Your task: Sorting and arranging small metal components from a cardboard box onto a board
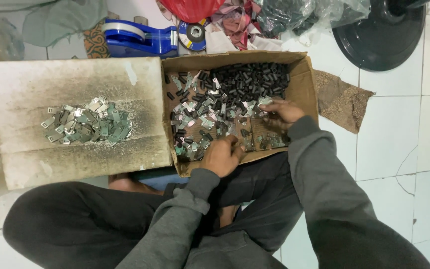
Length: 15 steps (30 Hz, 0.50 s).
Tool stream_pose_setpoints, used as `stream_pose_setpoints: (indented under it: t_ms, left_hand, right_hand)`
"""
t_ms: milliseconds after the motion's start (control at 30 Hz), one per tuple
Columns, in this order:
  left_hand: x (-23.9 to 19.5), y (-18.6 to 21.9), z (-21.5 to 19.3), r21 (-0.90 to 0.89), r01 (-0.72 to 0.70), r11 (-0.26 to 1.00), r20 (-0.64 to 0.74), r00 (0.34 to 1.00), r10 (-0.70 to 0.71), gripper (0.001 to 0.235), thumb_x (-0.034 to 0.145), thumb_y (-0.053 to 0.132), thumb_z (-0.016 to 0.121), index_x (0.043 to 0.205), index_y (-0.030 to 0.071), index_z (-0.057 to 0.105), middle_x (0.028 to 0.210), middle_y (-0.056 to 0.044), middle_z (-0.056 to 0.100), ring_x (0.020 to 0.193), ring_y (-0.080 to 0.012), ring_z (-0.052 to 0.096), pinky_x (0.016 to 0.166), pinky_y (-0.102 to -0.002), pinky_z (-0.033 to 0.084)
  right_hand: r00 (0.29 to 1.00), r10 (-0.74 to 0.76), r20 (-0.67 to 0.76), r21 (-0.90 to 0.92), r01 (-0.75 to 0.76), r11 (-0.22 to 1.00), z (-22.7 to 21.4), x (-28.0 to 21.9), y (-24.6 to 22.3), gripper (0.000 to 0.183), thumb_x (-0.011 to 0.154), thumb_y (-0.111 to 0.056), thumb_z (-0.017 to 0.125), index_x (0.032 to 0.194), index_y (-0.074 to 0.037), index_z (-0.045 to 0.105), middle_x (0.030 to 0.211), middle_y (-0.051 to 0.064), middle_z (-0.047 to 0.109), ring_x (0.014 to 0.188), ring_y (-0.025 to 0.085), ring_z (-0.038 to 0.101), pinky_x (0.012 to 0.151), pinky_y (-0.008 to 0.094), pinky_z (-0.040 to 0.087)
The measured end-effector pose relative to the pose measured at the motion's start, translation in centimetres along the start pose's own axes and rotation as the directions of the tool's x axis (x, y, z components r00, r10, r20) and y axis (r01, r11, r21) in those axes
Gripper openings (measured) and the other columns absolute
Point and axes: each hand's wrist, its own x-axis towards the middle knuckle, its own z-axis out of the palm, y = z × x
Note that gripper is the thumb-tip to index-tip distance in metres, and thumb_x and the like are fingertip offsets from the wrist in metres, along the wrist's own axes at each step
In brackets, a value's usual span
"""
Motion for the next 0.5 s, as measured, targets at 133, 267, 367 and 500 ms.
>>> stream_pose_setpoints:
  t_ms: [133, 267, 367, 500]
  left_hand:
    - [3.2, -2.8, 1.0, -0.357, 0.178, 0.917, -0.039, 0.978, -0.206, 0.046, 0.095, 0.048, 0.067, 0.127, 0.016, 0.072, 0.116, -0.011, 0.076, 0.118, -0.0315, 0.07, 0.097, -0.045, 0.057]
    - [1.7, 2.5, -2.3, -0.956, 0.147, 0.254, 0.085, 0.967, -0.24, 0.076, 0.107, 0.051, 0.046, 0.153, -0.009, 0.037, 0.156, -0.039, 0.037, 0.148, -0.0493, 0.037, 0.122, -0.055, 0.033]
    - [3.9, 0.7, -0.2, -0.996, 0.083, -0.026, 0.087, 0.98, -0.179, 0.079, 0.11, 0.059, 0.034, 0.154, -0.007, 0.038, 0.152, -0.035, 0.042, 0.134, -0.0413, 0.048, 0.118, -0.049, 0.037]
    - [7.2, -4.5, 3.1, -0.968, 0.003, -0.251, 0.016, 0.999, -0.048, 0.061, 0.113, 0.049, 0.035, 0.138, 0.001, 0.063, 0.138, -0.022, 0.067, 0.112, -0.0368, 0.073, 0.092, -0.048, 0.059]
  right_hand:
    - [0.992, 0.061, 0.108, -0.066, -0.054, 0.996, 0.9, -3.0, -1.8, 0.05, 0.083, -0.009, 0.086, 0.126, 0.001, 0.062, 0.117, 0.012, 0.045, 0.109, 0.025, 0.053, 0.09, 0.035, 0.06]
    - [0.976, -0.085, 0.201, -0.078, 0.103, 0.992, 3.7, -3.7, 1.1, 0.029, 0.079, 0.0, 0.089, 0.1, 0.002, 0.07, 0.088, 0.011, 0.063, 0.086, 0.033, 0.073, 0.072, 0.045, 0.066]
    - [0.929, -0.348, 0.128, -0.335, 0.371, 0.866, 6.3, -5.4, 3.0, 0.036, 0.068, -0.014, 0.099, 0.094, -0.005, 0.076, 0.078, 0.009, 0.072, 0.076, 0.025, 0.074, 0.062, 0.039, 0.062]
    - [0.786, -0.583, 0.205, -0.584, 0.577, 0.572, 8.6, -11.1, 2.7, 0.043, 0.071, -0.008, 0.093, 0.112, -0.013, 0.082, 0.099, 0.014, 0.08, 0.1, 0.035, 0.076, 0.077, 0.041, 0.063]
